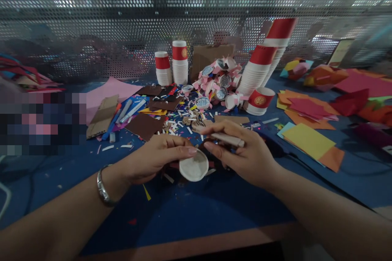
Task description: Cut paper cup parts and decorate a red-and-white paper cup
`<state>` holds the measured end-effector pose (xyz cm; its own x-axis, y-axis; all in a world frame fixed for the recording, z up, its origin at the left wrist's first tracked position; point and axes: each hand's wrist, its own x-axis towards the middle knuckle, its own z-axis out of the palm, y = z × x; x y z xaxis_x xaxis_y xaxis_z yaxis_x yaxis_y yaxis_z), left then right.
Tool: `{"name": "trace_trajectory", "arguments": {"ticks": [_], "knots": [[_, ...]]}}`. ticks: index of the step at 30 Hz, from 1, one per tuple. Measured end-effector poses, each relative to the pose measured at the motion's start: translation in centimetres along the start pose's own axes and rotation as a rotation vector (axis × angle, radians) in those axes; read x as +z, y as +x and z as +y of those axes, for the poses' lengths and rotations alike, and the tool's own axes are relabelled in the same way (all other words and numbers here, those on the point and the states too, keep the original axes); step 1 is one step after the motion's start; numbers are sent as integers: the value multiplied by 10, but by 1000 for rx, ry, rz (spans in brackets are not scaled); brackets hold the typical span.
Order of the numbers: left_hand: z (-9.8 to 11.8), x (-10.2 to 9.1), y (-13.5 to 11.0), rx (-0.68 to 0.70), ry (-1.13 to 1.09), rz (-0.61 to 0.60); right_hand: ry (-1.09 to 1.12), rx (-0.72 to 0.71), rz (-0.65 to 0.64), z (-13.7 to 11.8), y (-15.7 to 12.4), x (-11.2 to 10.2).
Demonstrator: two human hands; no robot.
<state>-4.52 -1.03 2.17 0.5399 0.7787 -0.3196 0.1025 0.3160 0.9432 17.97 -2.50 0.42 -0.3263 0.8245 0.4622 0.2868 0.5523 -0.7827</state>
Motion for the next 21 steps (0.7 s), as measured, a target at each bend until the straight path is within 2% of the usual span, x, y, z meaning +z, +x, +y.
{"name": "trace_trajectory", "arguments": {"ticks": [3, 7, 14, 17, 21], "knots": [[-1, -1, 0, -2, 17, -20, -6, -45, 0, 2, 1, 0], [1, -3, -1, 57, 14, -61, 8, -22, 73, 5, 1, -1], [0, -10, 5, 254, 121, 224, 22, 60, 116, 10, 5, -4], [0, -11, 9, 288, 127, 285, -4, 88, 96, 13, 7, -3], [-2, -15, 13, 355, 111, 361, 3, 97, 131, 16, 6, -2]]}}
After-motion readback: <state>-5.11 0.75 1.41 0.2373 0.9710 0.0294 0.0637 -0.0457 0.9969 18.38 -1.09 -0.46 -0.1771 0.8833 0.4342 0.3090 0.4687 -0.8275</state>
